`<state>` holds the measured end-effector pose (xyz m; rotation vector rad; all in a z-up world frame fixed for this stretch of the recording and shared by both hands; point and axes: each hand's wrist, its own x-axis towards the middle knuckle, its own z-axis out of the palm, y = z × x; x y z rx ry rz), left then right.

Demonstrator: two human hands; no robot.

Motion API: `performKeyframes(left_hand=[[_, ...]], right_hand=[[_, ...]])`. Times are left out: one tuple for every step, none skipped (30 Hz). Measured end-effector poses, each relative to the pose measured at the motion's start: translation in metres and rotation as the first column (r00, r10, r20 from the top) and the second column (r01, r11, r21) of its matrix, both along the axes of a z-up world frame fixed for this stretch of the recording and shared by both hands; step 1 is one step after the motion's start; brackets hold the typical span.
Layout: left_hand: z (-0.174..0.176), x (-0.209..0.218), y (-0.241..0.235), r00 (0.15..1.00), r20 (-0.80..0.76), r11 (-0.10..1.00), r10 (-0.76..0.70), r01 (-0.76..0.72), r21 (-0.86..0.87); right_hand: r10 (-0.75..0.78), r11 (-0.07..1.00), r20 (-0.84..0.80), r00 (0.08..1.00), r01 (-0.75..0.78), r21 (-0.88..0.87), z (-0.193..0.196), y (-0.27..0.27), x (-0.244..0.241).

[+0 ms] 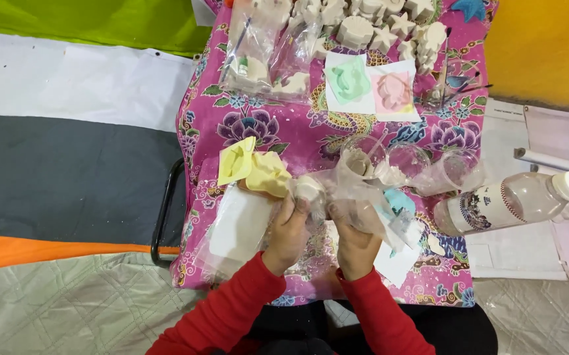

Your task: The person smooths the surface of a small white clay figure using a metal tool, then places it into a clear plastic bag. They repeat this process with another clay figure, smoothing and bagging each one individually.

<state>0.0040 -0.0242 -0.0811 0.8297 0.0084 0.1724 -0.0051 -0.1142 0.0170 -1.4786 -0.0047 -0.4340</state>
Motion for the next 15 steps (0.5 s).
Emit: performKeyframes(left_hand=[[0.013, -0.005, 0.001, 1.0, 0.0, 1.0, -0.002, 0.002, 0.001], [0.028, -0.008, 0.002, 1.0, 0.017, 0.989, 0.013, -0.015, 0.149], [0.042, -0.012, 0.003, 0.999, 0.036, 0.955, 0.025, -0.035, 0.294], [0.05, -0.013, 0.002, 0.999, 0.035, 0.955, 0.026, -0.035, 0.294], [0.059, -0.015, 0.001, 1.0, 0.023, 0.959, 0.021, -0.027, 0.282], [0.068, -0.015, 0.001, 1.0, 0.014, 0.963, 0.018, -0.021, 0.27], [0.069, -0.012, 0.004, 1.0, 0.016, 0.963, 0.019, -0.023, 0.269], [0.069, -0.01, 0.008, 0.998, -0.057, 0.986, 0.002, 0.007, 0.168], [0.07, -0.007, 0.011, 0.992, -0.127, 0.998, -0.022, 0.03, 0.064], [0.075, -0.004, 0.015, 0.992, -0.122, 0.997, -0.022, 0.03, 0.066], [0.08, -0.002, 0.019, 0.988, -0.152, 0.999, -0.029, 0.022, -0.044], [0.086, -0.001, 0.023, 0.982, -0.185, 0.988, -0.041, 0.013, -0.154], [0.067, 0.003, 0.025, 0.982, -0.184, 0.988, -0.043, 0.015, -0.153], [0.048, 0.008, 0.027, 0.983, -0.179, 0.982, -0.053, 0.018, -0.187], [0.029, 0.013, 0.028, 0.983, -0.174, 0.975, -0.062, 0.022, -0.221]], right_hand=[[-0.002, 1.0, 0.0, 1.0, 0.002, 0.001, -0.004, -0.001, 0.0], [0.009, 1.0, -0.001, 1.0, -0.009, -0.003, -0.007, -0.002, 0.001], [0.02, 1.0, -0.002, 1.0, -0.02, -0.007, -0.01, -0.003, 0.002], [0.02, 1.0, -0.004, 1.0, -0.02, -0.007, -0.012, -0.006, 0.004], [0.04, 0.999, -0.037, 0.999, -0.041, -0.008, -0.015, -0.009, 0.006], [0.062, 0.998, -0.067, 0.996, -0.063, -0.008, -0.017, -0.011, 0.009], [0.064, 0.998, -0.065, 0.996, -0.064, -0.008, -0.011, -0.015, 0.013], [0.091, 0.996, -0.037, 0.995, -0.092, -0.021, -0.005, -0.019, 0.016], [0.118, 0.992, -0.009, 0.993, -0.119, -0.035, 0.001, -0.023, 0.019], [0.118, 0.992, -0.004, 0.993, -0.118, -0.034, 0.006, -0.032, 0.022], [0.066, 0.998, 0.056, 0.996, -0.066, -0.003, 0.012, -0.041, 0.025], [0.009, 0.999, 0.11, 0.994, -0.013, 0.031, 0.018, -0.05, 0.026], [0.007, 0.999, 0.111, 0.994, -0.011, 0.032, 0.025, -0.058, 0.031], [-0.027, 0.999, 0.192, 0.981, 0.022, 0.03, 0.032, -0.066, 0.036], [-0.062, 0.998, 0.271, 0.961, 0.056, 0.031, 0.039, -0.074, 0.04]])
